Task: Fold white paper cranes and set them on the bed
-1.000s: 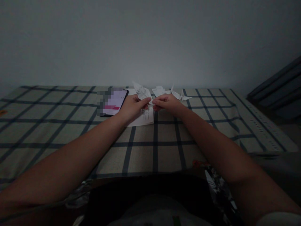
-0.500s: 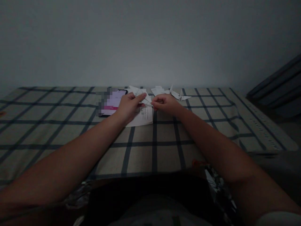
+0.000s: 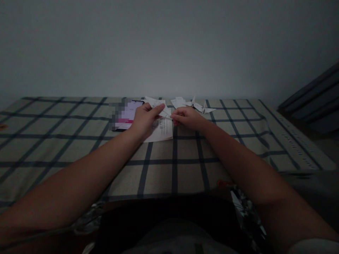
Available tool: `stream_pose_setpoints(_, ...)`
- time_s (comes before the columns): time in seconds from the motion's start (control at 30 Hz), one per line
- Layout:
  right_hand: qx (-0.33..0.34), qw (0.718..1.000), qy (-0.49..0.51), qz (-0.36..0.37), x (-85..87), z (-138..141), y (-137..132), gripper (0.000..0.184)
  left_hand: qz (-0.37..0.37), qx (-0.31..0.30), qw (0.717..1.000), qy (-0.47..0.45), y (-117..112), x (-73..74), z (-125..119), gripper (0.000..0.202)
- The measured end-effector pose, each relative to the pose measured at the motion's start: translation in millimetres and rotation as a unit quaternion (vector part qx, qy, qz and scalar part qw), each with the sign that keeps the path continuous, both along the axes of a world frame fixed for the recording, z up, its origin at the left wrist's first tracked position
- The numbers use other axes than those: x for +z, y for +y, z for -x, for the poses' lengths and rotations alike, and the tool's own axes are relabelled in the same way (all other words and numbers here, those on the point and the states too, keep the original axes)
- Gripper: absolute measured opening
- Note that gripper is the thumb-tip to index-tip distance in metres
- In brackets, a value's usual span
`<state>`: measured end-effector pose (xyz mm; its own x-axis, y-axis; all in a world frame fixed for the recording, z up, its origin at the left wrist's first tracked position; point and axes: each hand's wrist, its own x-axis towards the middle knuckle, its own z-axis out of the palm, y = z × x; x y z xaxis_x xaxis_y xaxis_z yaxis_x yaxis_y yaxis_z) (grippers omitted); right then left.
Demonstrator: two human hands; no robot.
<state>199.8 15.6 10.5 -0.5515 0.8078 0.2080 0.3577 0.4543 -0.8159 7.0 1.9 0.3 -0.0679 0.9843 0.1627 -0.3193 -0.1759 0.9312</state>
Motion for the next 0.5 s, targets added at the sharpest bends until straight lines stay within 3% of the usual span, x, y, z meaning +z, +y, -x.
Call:
stream_pose_setpoints(0.17,0.005,1.0,-0.01,-0.008,0.4,-0.7,-1.2,0.026,0.002,-0.003,1.0,0.004,-3.7,5.2,-0.5,0.025)
stream_pose_setpoints(0.5,0.028,0.998,0.041,-0.048,-1.8,3.8,-3.9,0.029,0.035,-0.091,0.995,0.033,-9.2,1.0,-2.1,0.03)
